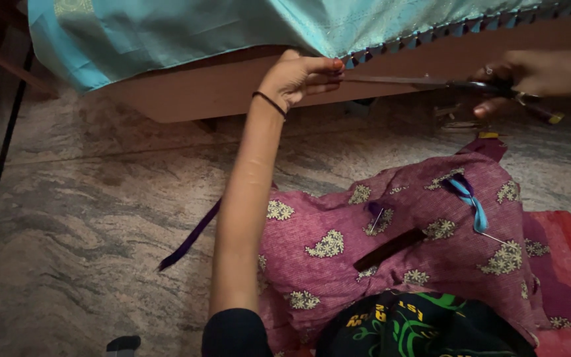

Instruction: The recorder is attaching and trimming decorative tassels to the edge of a saree.

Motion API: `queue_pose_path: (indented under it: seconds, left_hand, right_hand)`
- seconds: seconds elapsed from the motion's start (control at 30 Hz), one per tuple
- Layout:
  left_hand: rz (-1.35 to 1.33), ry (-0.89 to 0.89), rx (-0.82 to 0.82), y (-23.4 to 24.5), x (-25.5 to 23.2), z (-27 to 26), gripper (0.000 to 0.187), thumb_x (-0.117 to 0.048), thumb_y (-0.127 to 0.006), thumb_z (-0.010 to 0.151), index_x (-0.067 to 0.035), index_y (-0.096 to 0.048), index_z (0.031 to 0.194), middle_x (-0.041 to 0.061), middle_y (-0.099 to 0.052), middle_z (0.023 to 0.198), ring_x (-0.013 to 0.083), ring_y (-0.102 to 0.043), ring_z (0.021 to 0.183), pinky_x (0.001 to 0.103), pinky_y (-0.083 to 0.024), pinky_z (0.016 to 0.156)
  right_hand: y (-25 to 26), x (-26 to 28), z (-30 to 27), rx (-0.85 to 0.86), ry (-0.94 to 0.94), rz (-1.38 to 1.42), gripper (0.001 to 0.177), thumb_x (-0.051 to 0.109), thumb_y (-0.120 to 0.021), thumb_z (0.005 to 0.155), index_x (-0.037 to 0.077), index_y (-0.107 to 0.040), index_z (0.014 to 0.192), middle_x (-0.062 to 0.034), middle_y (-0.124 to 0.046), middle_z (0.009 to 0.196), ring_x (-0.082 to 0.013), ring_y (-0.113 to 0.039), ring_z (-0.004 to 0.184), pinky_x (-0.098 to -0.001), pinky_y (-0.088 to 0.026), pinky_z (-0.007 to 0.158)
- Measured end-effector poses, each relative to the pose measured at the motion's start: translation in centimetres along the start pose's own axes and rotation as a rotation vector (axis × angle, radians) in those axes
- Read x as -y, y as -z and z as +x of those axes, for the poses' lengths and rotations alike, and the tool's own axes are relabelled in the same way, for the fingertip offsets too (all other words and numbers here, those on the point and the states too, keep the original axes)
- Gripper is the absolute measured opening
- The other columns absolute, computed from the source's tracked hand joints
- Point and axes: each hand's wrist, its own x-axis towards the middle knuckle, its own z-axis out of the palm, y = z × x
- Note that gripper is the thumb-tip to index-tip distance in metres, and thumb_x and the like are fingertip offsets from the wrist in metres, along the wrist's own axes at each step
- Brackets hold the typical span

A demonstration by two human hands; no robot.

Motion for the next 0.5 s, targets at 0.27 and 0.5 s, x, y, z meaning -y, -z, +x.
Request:
queue_pose_path:
  seconds: [0.27, 0.5]
  left_hand:
    - [0.001, -0.020, 0.035, 0.6, 0.5, 0.6, 0.028, -0.006, -0.082, 0.079, 0.012, -0.073, 0.099, 0.022, -0.078, 0.095, 0.0306, -0.080, 0.090, 0.044, -0.064, 0.079]
    - [-0.047, -0.025, 0.065, 0.9, 1.0, 1.2, 0.028, -0.006, -0.081, 0.081, 0.012, -0.074, 0.101, 0.022, -0.078, 0.099, 0.0315, -0.080, 0.092, 0.045, -0.064, 0.081]
  right_hand:
    - [-3.4, -13.4, 8.4, -0.001, 0.253, 0.280, 0.087, 0.062, -0.069, 0.077, 0.008, -0.053, 0.143, -0.0181, -0.069, 0.121, -0.0359, -0.063, 0.123, -0.0561, -0.045, 0.111]
    - [-2.0, -8.6, 6.6, -0.090, -0.014, 0.087, 0.102, 0.069, -0.072, 0.074, 0.011, -0.042, 0.153, -0.0191, -0.054, 0.147, -0.0372, -0.048, 0.142, -0.0594, -0.037, 0.121]
